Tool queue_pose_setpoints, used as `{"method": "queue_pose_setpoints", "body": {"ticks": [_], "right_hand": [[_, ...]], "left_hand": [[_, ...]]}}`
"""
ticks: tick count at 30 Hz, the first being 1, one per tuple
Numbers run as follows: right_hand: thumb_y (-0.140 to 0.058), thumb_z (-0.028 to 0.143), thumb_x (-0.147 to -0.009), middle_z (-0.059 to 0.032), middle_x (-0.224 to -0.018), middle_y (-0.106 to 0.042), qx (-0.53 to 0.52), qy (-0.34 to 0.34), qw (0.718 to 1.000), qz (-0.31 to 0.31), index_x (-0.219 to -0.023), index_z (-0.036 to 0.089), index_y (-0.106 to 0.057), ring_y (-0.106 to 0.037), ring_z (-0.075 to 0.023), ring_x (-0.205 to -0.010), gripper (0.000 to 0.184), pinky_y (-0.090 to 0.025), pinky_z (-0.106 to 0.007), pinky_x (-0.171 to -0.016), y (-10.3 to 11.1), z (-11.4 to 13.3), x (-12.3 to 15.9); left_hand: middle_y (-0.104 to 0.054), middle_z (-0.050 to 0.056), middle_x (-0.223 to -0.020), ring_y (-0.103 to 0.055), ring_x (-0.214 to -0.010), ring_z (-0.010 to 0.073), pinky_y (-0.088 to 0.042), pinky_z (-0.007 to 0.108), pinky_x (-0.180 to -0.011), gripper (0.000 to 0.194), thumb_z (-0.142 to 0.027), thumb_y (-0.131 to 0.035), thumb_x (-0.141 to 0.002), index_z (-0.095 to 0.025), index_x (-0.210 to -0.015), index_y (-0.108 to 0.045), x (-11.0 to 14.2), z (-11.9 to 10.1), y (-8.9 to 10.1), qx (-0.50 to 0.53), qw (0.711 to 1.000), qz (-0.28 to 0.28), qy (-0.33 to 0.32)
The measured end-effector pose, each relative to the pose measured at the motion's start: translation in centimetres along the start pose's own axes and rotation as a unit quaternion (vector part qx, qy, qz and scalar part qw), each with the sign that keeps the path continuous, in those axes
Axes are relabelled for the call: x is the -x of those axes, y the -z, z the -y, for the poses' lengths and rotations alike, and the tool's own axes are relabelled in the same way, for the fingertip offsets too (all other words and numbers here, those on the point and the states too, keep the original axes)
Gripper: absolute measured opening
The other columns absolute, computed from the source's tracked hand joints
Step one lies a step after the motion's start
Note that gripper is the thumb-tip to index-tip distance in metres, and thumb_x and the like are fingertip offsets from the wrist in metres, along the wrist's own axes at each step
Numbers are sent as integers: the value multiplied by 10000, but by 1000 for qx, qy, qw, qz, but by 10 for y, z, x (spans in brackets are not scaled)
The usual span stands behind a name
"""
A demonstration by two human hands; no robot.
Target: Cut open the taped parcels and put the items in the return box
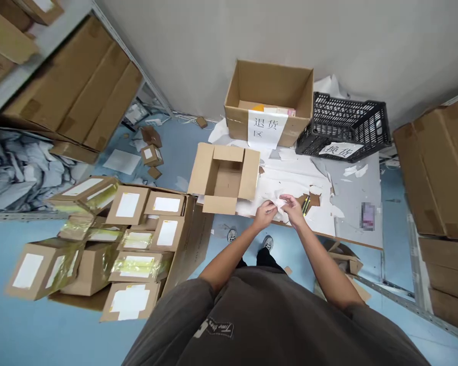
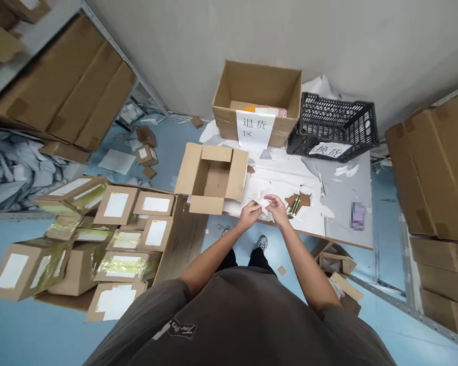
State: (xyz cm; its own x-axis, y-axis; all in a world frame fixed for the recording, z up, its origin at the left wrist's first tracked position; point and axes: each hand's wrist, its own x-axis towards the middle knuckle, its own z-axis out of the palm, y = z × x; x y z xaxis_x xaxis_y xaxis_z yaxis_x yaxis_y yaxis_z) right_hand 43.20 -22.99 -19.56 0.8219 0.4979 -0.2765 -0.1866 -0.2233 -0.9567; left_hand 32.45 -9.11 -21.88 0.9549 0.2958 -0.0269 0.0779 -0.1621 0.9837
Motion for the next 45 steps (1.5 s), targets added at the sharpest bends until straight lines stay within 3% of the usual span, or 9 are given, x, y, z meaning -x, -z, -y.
{"method": "queue_pose_setpoints", "body": {"ticks": [5,10,15,20,24,28,38,42,45], "right_hand": [[-751,404,-659,-90,-1139,-764,15,65,998,18,-1130,239,-717,-717,-275,-1062,500,-586,-435,-990,-66,73,-47],[-653,416,-769,-117,-1194,-760,86,137,987,-7,-1111,211,-721,-690,-285,-1133,405,-547,-453,-1068,-178,90,-116],[-752,327,-809,-209,-1470,-653,336,122,925,127,-1252,151,-757,-473,-401,-1481,477,-291,-597,-1268,-240,59,-123],[-793,344,-879,-218,-1780,-280,485,166,854,87,-1531,194,-611,-138,-459,-1661,693,-161,-676,-1291,-232,32,-75],[-889,432,-814,-204,-1809,-196,514,88,849,89,-1414,228,-674,-146,-520,-1647,669,-241,-713,-1248,-220,14,-41],[-862,250,-823,-161,-1825,-172,510,50,854,84,-1168,193,-759,-203,-448,-1657,365,-327,-585,-1276,-215,-1,-29],[-687,227,-950,-65,-1774,-353,423,167,889,-52,-1010,237,-807,-369,-364,-1615,134,-416,-584,-1265,-138,30,5],[-713,235,-949,-69,-1775,-341,423,165,879,-144,-1047,232,-827,-355,-371,-1624,150,-394,-599,-1284,-77,51,52],[-749,208,-924,-61,-1780,-325,429,157,861,-223,-1041,230,-828,-365,-373,-1620,143,-401,-600,-1286,-19,53,103]], "left_hand": [[-662,148,-1522,-596,-1447,347,-475,503,-1217,402,-434,-754,-947,-245,-1296,-823,7,-45,126,-19,994,83,-70],[-676,117,-1466,-598,-1405,305,-442,511,-1253,416,-334,-721,-953,-245,-1357,-765,23,-43,264,-231,966,-110,-42],[-550,142,-1609,-389,-1579,382,-337,550,-1309,532,-178,-873,-768,-226,-1289,-774,30,-12,320,-420,907,23,10],[-370,177,-1741,-297,-1625,455,-320,618,-1298,571,-169,-973,-641,-199,-1177,-781,24,24,311,-456,881,103,68],[-356,148,-1755,-401,-1590,388,-432,572,-1242,371,-78,-835,-743,-201,-1087,-776,28,48,299,-422,903,42,63],[-386,63,-1756,-486,-1532,346,-538,518,-1143,268,-98,-707,-842,-236,-1059,-781,32,53,291,-386,921,19,53],[-390,95,-1755,-505,-1530,327,-528,480,-1157,113,-170,-661,-961,-241,-926,-741,26,-10,258,-354,933,14,-63],[-382,103,-1758,-517,-1521,333,-521,473,-1167,108,-203,-656,-987,-232,-923,-738,5,-45,208,-329,931,64,-146],[-396,101,-1750,-518,-1523,334,-528,477,-1167,108,-220,-668,-994,-233,-909,-733,-12,-70,143,-307,918,105,-228]]}}
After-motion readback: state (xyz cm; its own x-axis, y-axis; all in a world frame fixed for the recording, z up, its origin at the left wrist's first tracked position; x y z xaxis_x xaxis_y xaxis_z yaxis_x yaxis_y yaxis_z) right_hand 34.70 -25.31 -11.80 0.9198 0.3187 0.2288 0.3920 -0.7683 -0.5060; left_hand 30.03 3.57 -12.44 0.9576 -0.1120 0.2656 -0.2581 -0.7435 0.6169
